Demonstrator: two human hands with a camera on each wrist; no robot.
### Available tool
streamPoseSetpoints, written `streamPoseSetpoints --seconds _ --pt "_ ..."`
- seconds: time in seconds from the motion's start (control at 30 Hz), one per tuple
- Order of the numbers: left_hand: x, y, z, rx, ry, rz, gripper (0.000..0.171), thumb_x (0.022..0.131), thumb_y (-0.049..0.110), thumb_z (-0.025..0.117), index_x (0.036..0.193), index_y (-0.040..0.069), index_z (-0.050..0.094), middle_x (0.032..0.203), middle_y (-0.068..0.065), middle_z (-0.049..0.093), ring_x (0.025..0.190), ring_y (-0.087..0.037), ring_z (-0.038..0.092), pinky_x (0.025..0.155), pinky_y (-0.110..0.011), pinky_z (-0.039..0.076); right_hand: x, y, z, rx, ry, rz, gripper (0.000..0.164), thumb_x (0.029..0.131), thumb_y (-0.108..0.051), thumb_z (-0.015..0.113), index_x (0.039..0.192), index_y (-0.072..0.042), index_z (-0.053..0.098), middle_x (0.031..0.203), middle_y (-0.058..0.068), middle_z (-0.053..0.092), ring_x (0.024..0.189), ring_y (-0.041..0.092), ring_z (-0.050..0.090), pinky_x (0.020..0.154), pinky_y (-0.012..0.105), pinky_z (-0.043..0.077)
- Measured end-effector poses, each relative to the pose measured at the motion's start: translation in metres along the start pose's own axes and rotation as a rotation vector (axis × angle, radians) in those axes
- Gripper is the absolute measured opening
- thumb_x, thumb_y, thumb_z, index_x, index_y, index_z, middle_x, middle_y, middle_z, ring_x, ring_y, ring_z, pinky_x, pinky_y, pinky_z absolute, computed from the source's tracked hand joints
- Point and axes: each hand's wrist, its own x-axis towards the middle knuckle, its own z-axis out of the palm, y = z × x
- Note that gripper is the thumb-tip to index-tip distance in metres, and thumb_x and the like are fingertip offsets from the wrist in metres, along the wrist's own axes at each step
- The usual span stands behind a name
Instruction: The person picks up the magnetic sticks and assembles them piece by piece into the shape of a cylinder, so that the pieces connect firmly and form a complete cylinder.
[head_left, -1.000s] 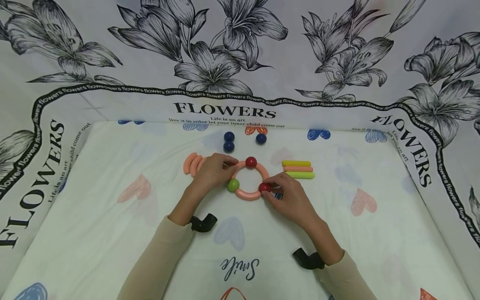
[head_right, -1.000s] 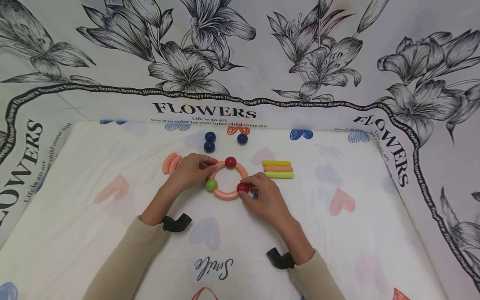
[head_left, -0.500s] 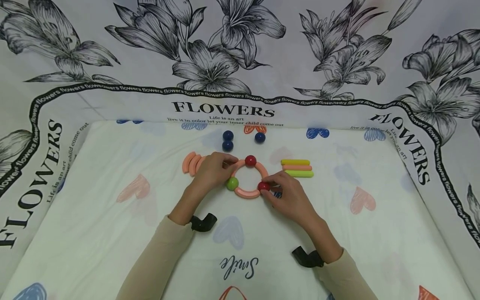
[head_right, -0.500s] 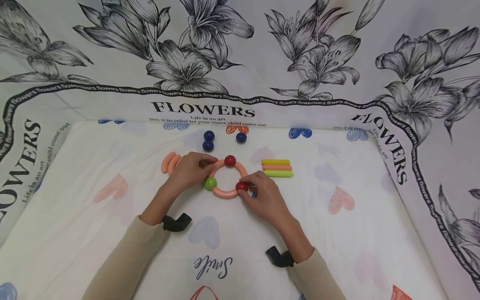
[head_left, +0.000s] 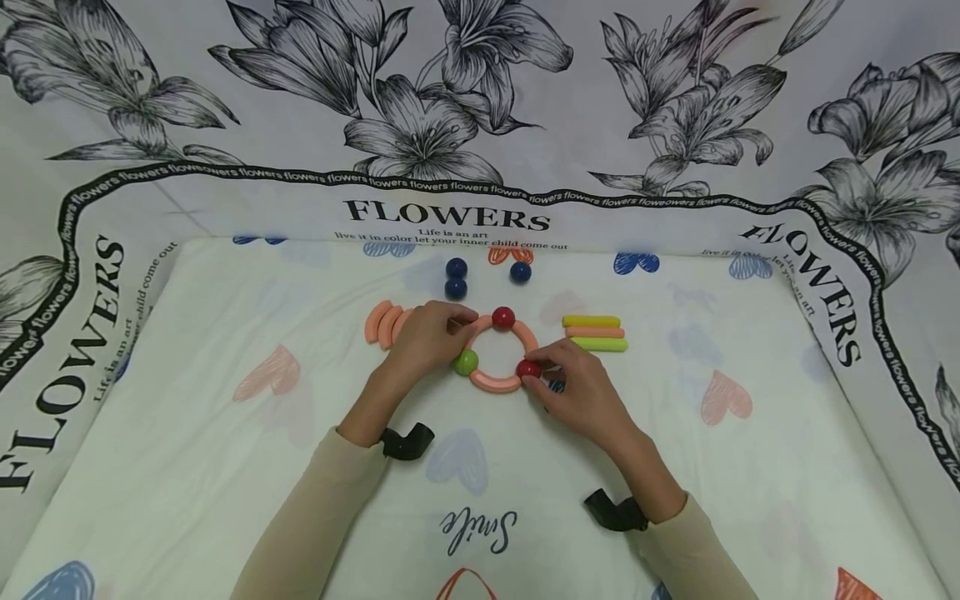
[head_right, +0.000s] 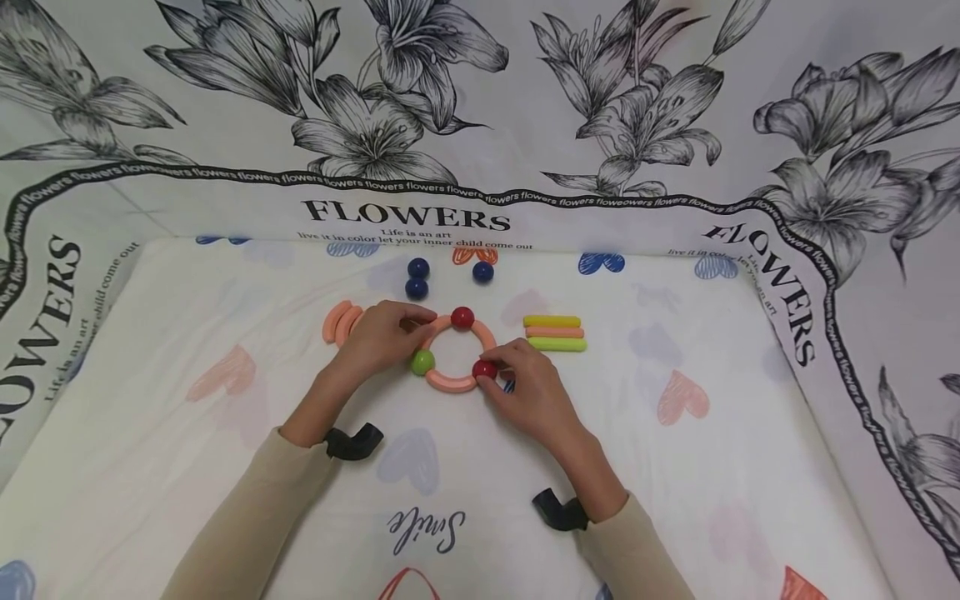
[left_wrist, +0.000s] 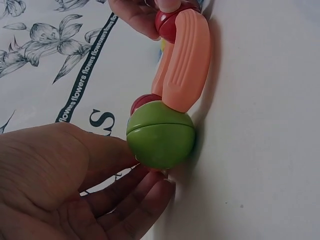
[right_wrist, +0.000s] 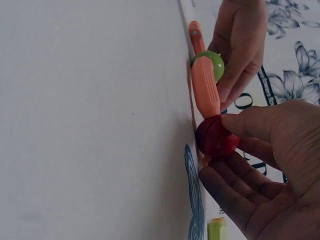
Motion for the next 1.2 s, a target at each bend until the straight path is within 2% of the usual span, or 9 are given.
streamPoseSetpoints --seconds 0.23,0.37,0.53,0.73,0.87,1.03,1.2 --pt "-0.008 0.001 -0.001 0.032 -0.019 -0.004 0.037 0.107 0.032 0.063 0.136 0.011 0.072 0.126 -0.010 0.075 0.117 -0.027 0.069 0.100 -0.046 0.057 0.001 0.000 0.000 -0.001 -0.001 0.001 0.031 0.093 -0.017 0.083 0.122 -0.012 0.076 0.115 0.004 0.073 0.102 0.018 0.074 0.089 0.035 0.065" --pt "-0.024 -0.005 0.000 0.043 0.015 0.079 0.041 0.107 0.034 0.063 0.139 0.008 0.068 0.134 -0.012 0.071 0.121 -0.028 0.069 0.102 -0.048 0.057 0.001 0.000 0.001 -0.004 -0.003 0.005 0.031 0.093 -0.018 0.083 0.123 -0.012 0.076 0.115 0.004 0.073 0.103 0.017 0.074 0.089 0.034 0.064" --pt "-0.045 -0.014 0.004 0.075 0.075 0.182 0.036 0.104 0.029 0.067 0.133 0.008 0.071 0.133 -0.010 0.071 0.116 -0.025 0.071 0.096 -0.044 0.060 0.001 0.000 0.000 -0.005 0.000 0.007 0.031 0.092 -0.017 0.084 0.122 -0.013 0.076 0.114 0.003 0.073 0.103 0.017 0.075 0.089 0.034 0.065" --pt "-0.048 -0.016 0.009 0.161 0.082 0.241 0.043 0.096 0.031 0.079 0.130 0.006 0.073 0.131 -0.009 0.073 0.121 -0.025 0.072 0.100 -0.044 0.059 0.000 0.003 -0.002 0.003 0.005 0.002 0.029 0.093 -0.017 0.083 0.122 -0.014 0.076 0.113 0.002 0.072 0.103 0.016 0.075 0.090 0.035 0.064" --pt "-0.048 -0.015 0.009 0.182 0.059 0.237 0.050 0.093 0.034 0.083 0.134 0.008 0.073 0.131 -0.008 0.073 0.120 -0.025 0.072 0.100 -0.044 0.059 -0.003 0.004 -0.002 0.013 0.002 -0.005 0.029 0.094 -0.017 0.082 0.122 -0.012 0.075 0.113 0.003 0.072 0.104 0.017 0.075 0.091 0.034 0.064" --pt "-0.047 -0.016 0.007 0.145 0.053 0.221 0.047 0.093 0.035 0.083 0.131 0.010 0.073 0.122 -0.007 0.074 0.110 -0.021 0.071 0.093 -0.040 0.060 -0.004 0.003 -0.003 0.007 0.006 -0.008 0.030 0.094 -0.017 0.082 0.122 -0.011 0.075 0.114 0.004 0.071 0.104 0.017 0.075 0.091 0.035 0.064" --pt "-0.047 -0.019 0.001 0.113 0.041 0.188 0.041 0.093 0.035 0.084 0.125 0.013 0.072 0.117 -0.004 0.075 0.107 -0.019 0.072 0.091 -0.036 0.062 0.000 0.000 -0.002 0.008 -0.003 -0.019 0.030 0.094 -0.016 0.082 0.122 -0.011 0.075 0.114 0.004 0.071 0.105 0.018 0.075 0.092 0.035 0.064"
